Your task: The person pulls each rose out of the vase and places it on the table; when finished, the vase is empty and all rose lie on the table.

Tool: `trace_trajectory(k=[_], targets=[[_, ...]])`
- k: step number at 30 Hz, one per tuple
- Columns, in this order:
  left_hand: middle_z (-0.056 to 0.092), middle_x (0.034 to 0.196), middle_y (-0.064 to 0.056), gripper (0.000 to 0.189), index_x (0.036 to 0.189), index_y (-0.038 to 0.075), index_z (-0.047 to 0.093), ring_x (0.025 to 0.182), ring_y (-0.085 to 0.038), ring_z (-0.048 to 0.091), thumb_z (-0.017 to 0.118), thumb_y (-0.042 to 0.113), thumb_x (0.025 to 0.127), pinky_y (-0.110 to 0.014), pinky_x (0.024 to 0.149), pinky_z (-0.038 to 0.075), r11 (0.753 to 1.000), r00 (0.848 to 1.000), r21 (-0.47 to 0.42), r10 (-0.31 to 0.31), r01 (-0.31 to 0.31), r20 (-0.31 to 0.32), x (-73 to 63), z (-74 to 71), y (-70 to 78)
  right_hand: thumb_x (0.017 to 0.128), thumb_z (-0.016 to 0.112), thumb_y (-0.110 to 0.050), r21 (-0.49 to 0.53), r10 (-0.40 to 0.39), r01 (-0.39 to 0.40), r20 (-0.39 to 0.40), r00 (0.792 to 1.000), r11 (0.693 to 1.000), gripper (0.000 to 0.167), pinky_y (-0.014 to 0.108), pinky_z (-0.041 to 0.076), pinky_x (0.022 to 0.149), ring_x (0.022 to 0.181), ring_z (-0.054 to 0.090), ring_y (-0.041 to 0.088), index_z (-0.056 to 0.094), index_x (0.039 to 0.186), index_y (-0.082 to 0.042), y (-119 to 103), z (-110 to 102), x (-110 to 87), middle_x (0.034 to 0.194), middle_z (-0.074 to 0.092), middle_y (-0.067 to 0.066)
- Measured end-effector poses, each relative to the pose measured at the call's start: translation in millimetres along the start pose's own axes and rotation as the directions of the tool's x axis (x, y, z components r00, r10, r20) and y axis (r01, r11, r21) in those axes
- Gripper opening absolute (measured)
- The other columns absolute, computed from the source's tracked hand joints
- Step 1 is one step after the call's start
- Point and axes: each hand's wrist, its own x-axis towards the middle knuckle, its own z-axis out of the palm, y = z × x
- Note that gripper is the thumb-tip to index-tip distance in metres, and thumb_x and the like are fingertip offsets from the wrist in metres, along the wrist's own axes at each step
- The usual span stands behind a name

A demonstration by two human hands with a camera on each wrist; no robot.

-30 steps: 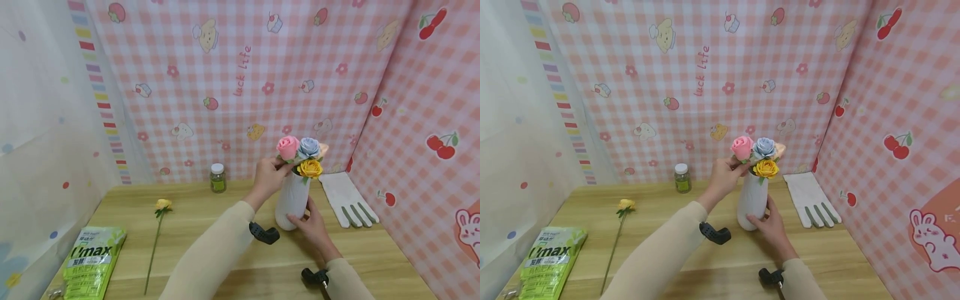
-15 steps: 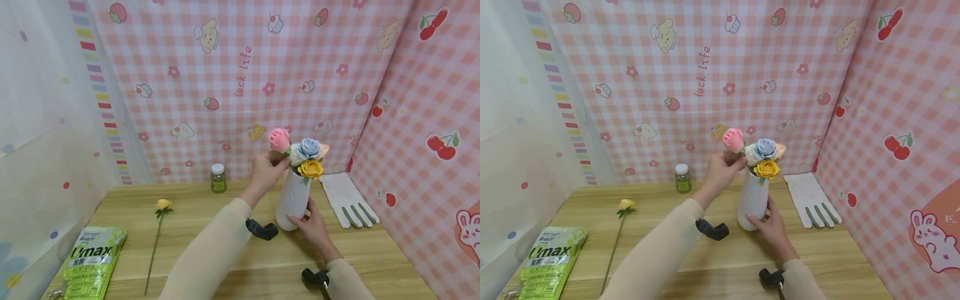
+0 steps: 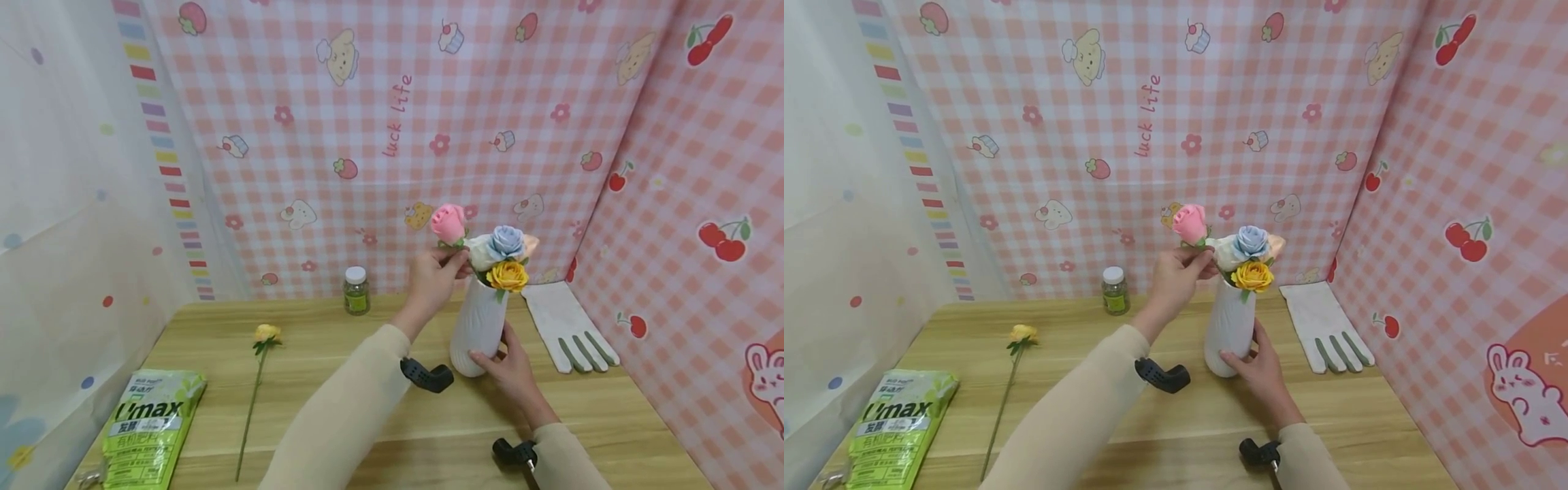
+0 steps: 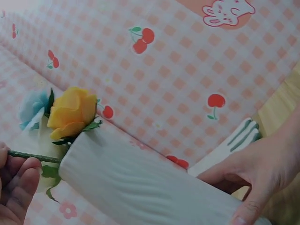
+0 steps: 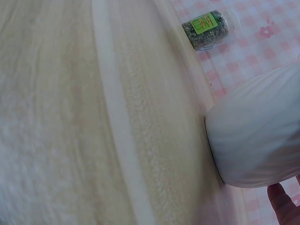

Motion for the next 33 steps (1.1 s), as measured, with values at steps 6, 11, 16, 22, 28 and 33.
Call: trace_trajectory(k=[6, 11, 16, 22, 28, 33], targets=[[0.069, 0.08, -0.018, 0.02, 0.098, -0.007, 0.071, 0.073, -0.027, 0.069, 0.062, 0.01, 0.094, -0.032, 0.068, 0.058, 0.994, 0.996, -0.066, 0.084, -0.086, -0.033, 3.3, -10.3, 5.4, 0.081, 0.079, -0.028, -0.004, -0.005, 0.005, -0.003, 1.0, 1.0, 0.09, 0.054, 0.039, 0.1, 0.126, 0.039, 0.025, 0.024, 0.151, -0.014, -1, 0, -0.4, 0.139, 0.042, 0.013], [0.069, 0.079, -0.018, 0.019, 0.097, -0.009, 0.07, 0.07, -0.025, 0.069, 0.062, 0.008, 0.094, -0.031, 0.066, 0.058, 0.993, 0.994, -0.06, 0.094, -0.097, -0.048, 4.1, -12.1, 8.2, 0.082, 0.078, -0.03, -0.024, -0.005, 0.005, 0.007, 1.0, 1.0, 0.09, 0.056, 0.038, 0.099, 0.127, 0.038, 0.027, 0.023, 0.151, -0.014, -3, 0, 1.1, 0.14, 0.041, 0.013], [0.069, 0.078, -0.014, 0.019, 0.097, -0.007, 0.071, 0.068, -0.02, 0.069, 0.062, 0.01, 0.094, -0.03, 0.065, 0.057, 0.988, 0.987, -0.02, 0.154, -0.155, -0.042, 4.3, -6.7, 9.8, 0.081, 0.079, -0.031, -0.026, 0.007, -0.007, 0.009, 1.0, 1.0, 0.09, 0.056, 0.039, 0.1, 0.126, 0.04, 0.026, 0.025, 0.15, -0.015, -2, 1, 1.2, 0.139, 0.043, 0.013], [0.07, 0.08, -0.013, 0.02, 0.096, -0.007, 0.07, 0.07, -0.017, 0.068, 0.06, 0.01, 0.095, -0.031, 0.067, 0.057, 0.986, 0.983, -0.039, 0.161, -0.165, -0.092, 3.6, -5.3, 8.2, 0.081, 0.079, -0.03, -0.008, -0.011, 0.011, -0.001, 1.0, 1.0, 0.088, 0.055, 0.04, 0.099, 0.125, 0.04, 0.025, 0.026, 0.15, -0.014, -2, 2, 1.8, 0.137, 0.044, 0.013], [0.069, 0.083, -0.017, 0.019, 0.096, -0.008, 0.068, 0.071, -0.018, 0.068, 0.061, 0.009, 0.094, -0.033, 0.07, 0.057, 0.98, 0.974, -0.161, 0.083, -0.118, -0.21, -0.1, -11.8, 7.4, 0.081, 0.079, -0.028, -0.004, -0.017, 0.017, -0.005, 1.0, 1.0, 0.088, 0.054, 0.04, 0.099, 0.125, 0.04, 0.025, 0.026, 0.15, -0.014, 2, -1, 1.5, 0.135, 0.044, 0.014], [0.068, 0.085, -0.017, 0.02, 0.1, -0.006, 0.067, 0.074, -0.019, 0.068, 0.059, 0.012, 0.096, -0.035, 0.074, 0.057, 0.975, 0.966, -0.19, 0.069, -0.118, -0.25, -5.0, -25.6, 16.8, 0.08, 0.079, -0.03, -0.008, -0.008, 0.008, 0.002, 1.0, 1.0, 0.09, 0.055, 0.039, 0.099, 0.125, 0.04, 0.025, 0.025, 0.15, -0.015, 3, -1, 1.1, 0.137, 0.044, 0.014]])
